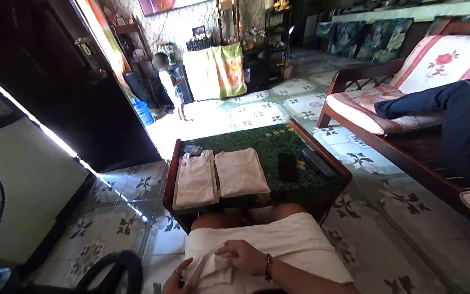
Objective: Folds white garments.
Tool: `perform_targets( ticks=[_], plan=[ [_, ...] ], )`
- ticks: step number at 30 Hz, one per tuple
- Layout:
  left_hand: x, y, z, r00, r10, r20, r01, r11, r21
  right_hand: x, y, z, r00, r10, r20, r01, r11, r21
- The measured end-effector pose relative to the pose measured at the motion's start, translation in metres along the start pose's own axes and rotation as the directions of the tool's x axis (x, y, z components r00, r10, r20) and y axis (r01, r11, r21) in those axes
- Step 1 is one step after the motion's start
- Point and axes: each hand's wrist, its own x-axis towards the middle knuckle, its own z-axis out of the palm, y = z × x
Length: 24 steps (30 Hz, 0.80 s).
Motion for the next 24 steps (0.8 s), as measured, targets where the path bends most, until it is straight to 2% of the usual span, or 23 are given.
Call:
perform_targets(
  ticks=[4, 9, 11, 13, 15, 18, 20, 22, 24],
  plan=[
    [-0.013, 0.006, -0.007, 0.997, -0.045, 0.059, 0.051, 0.994, -0.092, -0.005, 0.000, -0.003, 0.994, -0.084, 0.063, 0.089, 0.993, -0.078],
    [-0.032, 0.021, -0.019, 0.977, -0.139, 0.163, 0.128, 0.989, 0.071, -0.016, 0.004, -0.007, 0.959, -0.217, 0.180, 0.246, 0.957, -0.156],
    [-0.031, 0.021, -0.022, 0.977, -0.121, 0.175, 0.105, 0.989, 0.100, -0.016, 0.008, -0.009, 0.938, -0.297, 0.177, 0.328, 0.927, -0.184],
    [-0.034, 0.020, -0.023, 0.978, -0.100, 0.182, 0.083, 0.992, 0.096, -0.020, 0.009, -0.008, 0.934, -0.311, 0.176, 0.340, 0.925, -0.171],
    [-0.033, 0.022, -0.023, 0.991, -0.055, 0.123, 0.056, 0.998, -0.004, -0.020, 0.007, -0.010, 0.958, -0.268, 0.103, 0.278, 0.956, -0.095],
    [-0.015, 0.015, -0.015, 0.994, -0.036, -0.103, 0.006, 0.960, -0.280, -0.015, 0.001, -0.015, 1.000, -0.012, -0.010, 0.013, 0.995, 0.094],
    [0.003, 0.005, -0.010, 0.978, -0.095, -0.187, 0.053, 0.974, -0.220, -0.009, 0.003, -0.015, 0.989, 0.134, -0.057, -0.124, 0.981, 0.152],
    [0.018, -0.004, -0.006, 0.979, -0.127, -0.158, 0.119, 0.991, -0.062, -0.004, 0.007, -0.013, 0.967, 0.253, -0.044, -0.241, 0.953, 0.182],
    [0.026, -0.007, -0.002, 0.983, -0.117, -0.138, 0.119, 0.993, 0.005, -0.002, 0.008, -0.011, 0.950, 0.308, -0.039, -0.297, 0.938, 0.178]
  ],
)
